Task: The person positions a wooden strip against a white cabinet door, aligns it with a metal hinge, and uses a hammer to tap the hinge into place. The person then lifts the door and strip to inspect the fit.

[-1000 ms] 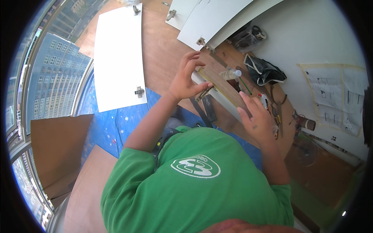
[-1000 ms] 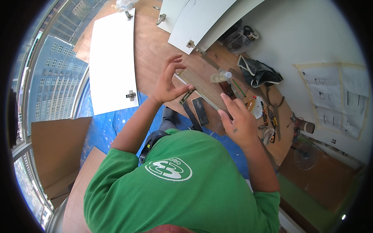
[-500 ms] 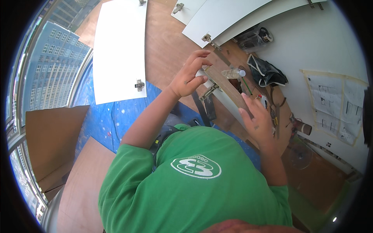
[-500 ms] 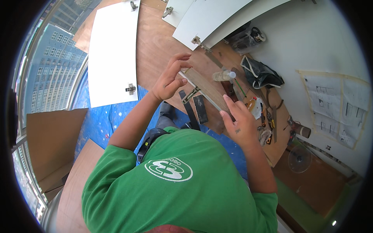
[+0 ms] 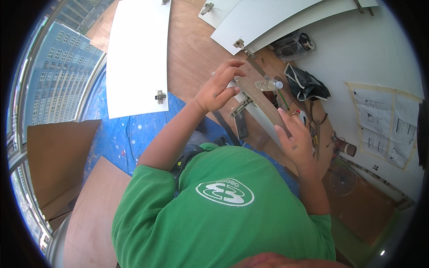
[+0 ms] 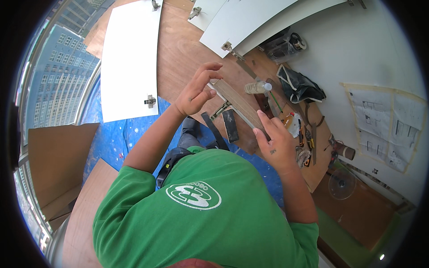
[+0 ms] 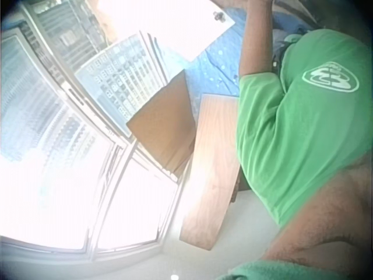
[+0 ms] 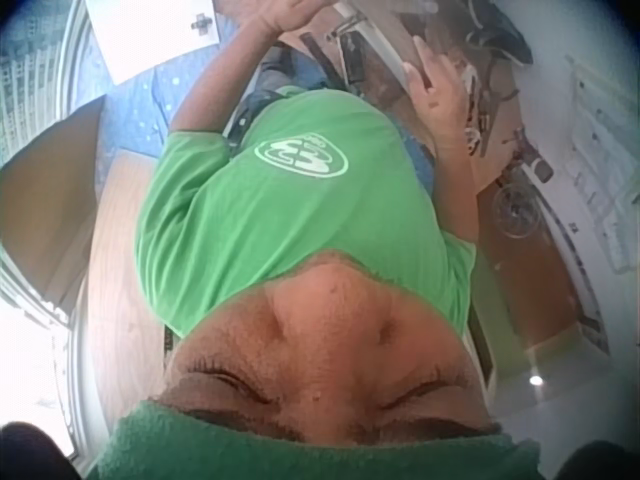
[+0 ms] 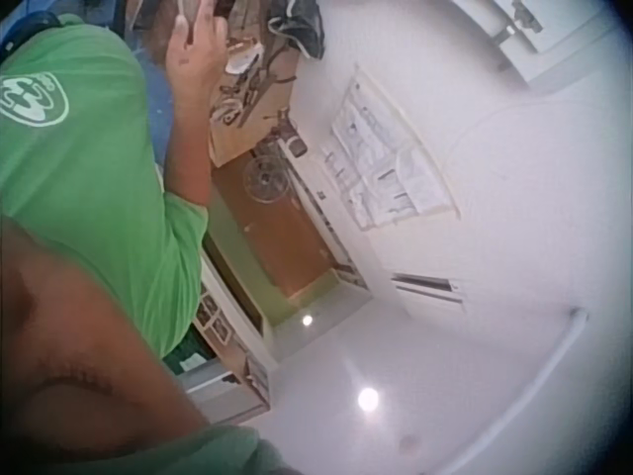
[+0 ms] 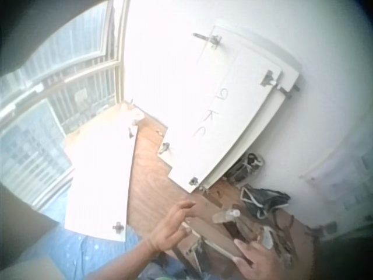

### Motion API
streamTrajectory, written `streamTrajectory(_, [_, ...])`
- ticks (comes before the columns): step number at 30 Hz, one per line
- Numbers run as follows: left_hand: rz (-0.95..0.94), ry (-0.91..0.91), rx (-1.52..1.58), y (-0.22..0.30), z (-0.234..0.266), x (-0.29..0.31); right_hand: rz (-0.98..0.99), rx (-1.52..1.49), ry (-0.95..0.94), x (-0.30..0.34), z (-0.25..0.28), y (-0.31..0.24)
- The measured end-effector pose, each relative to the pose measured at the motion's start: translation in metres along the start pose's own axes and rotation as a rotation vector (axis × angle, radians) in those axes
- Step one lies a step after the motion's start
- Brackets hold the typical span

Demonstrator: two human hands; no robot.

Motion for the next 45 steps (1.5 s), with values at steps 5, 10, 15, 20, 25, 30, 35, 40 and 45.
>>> streamTrajectory(5, [-0.001,0.003,0.003,-0.002,-0.001,-0.001,0.020,0.014,0.014,0.000,-0.001,0.001])
streamTrajectory(10, [-0.021,0.003,-0.022,-0.004,-0.002,-0.002,0.018,0.016,0.021,-0.002,-0.001,0.001])
streamTrajectory(15, [-0.006,0.004,-0.017,-0.004,-0.003,-0.003,0.015,0.008,0.023,-0.004,-0.001,0.002])
streamTrajectory(20, [-0.009,0.011,-0.016,-0.006,-0.004,-0.004,0.025,-0.003,0.039,-0.005,-0.003,0.005])
streamTrajectory(25, [-0.006,0.010,-0.012,-0.006,-0.004,-0.005,0.030,-0.008,0.043,-0.006,-0.004,0.008])
streamTrajectory(30, [-0.015,0.010,-0.011,-0.006,-0.005,-0.007,0.023,-0.008,0.033,-0.008,-0.004,0.007])
streamTrajectory(35, [-0.010,0.006,-0.025,-0.006,-0.004,-0.007,0.005,-0.033,0.038,-0.008,-0.006,0.009])
streamTrajectory(40, [-0.028,0.004,-0.023,-0.007,-0.002,-0.008,0.028,-0.015,0.036,-0.014,-0.008,0.008])
streamTrajectory(45, [-0.030,-0.038,-0.044,-0.002,0.001,-0.010,0.032,-0.068,0.014,-0.024,-0.013,0.000])
Point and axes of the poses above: each hand's wrist, its own x-axis away from the middle knuckle, its own z-axis out of the back of the hand, y = z × x, the point moved 4 cm from there along -x, towards the middle knuckle, and after that the axes turned 8 degrees about y, right-handed, at the moved point
